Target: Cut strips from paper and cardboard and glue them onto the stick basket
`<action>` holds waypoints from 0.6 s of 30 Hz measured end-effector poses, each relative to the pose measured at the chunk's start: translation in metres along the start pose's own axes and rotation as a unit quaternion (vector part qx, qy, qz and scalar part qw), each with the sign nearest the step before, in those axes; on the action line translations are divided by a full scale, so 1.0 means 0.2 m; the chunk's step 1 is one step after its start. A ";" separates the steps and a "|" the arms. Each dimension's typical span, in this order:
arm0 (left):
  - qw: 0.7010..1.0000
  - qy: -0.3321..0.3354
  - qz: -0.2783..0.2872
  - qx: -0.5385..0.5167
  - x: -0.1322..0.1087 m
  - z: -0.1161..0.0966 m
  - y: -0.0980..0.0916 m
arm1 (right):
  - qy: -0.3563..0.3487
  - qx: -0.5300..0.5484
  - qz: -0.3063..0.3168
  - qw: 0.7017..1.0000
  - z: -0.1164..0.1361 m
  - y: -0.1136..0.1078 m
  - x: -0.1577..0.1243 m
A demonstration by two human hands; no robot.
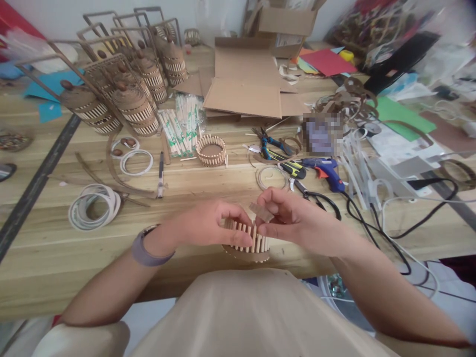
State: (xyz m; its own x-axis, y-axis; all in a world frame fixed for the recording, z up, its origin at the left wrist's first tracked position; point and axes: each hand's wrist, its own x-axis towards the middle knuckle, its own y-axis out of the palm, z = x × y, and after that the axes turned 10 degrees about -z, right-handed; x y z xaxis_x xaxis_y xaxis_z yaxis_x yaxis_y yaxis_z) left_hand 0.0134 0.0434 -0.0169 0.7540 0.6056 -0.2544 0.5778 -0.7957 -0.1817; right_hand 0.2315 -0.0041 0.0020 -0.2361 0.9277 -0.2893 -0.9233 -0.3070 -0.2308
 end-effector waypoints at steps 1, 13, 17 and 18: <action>0.999 -0.011 0.002 0.031 0.00 -0.02 0.01 | -0.003 -0.002 -0.001 1.000 0.00 0.01 0.00; 0.998 0.038 0.007 0.058 0.01 0.01 0.03 | -0.004 -0.021 0.004 1.000 -0.02 -0.02 -0.01; 0.997 0.033 -0.003 0.072 0.00 0.02 0.05 | -0.021 -0.045 0.009 0.999 -0.04 0.00 0.00; 0.997 0.019 -0.005 0.070 0.00 0.03 0.05 | -0.029 -0.057 -0.004 0.998 -0.04 -0.01 0.00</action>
State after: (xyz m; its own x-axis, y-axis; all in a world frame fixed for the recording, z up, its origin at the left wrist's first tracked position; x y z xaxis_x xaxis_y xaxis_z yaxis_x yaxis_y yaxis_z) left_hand 0.0174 0.0357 -0.0245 0.7605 0.6121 -0.2165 0.5389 -0.7811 -0.3154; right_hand 0.2352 -0.0054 -0.0061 -0.2493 0.9400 -0.2329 -0.8856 -0.3186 -0.3380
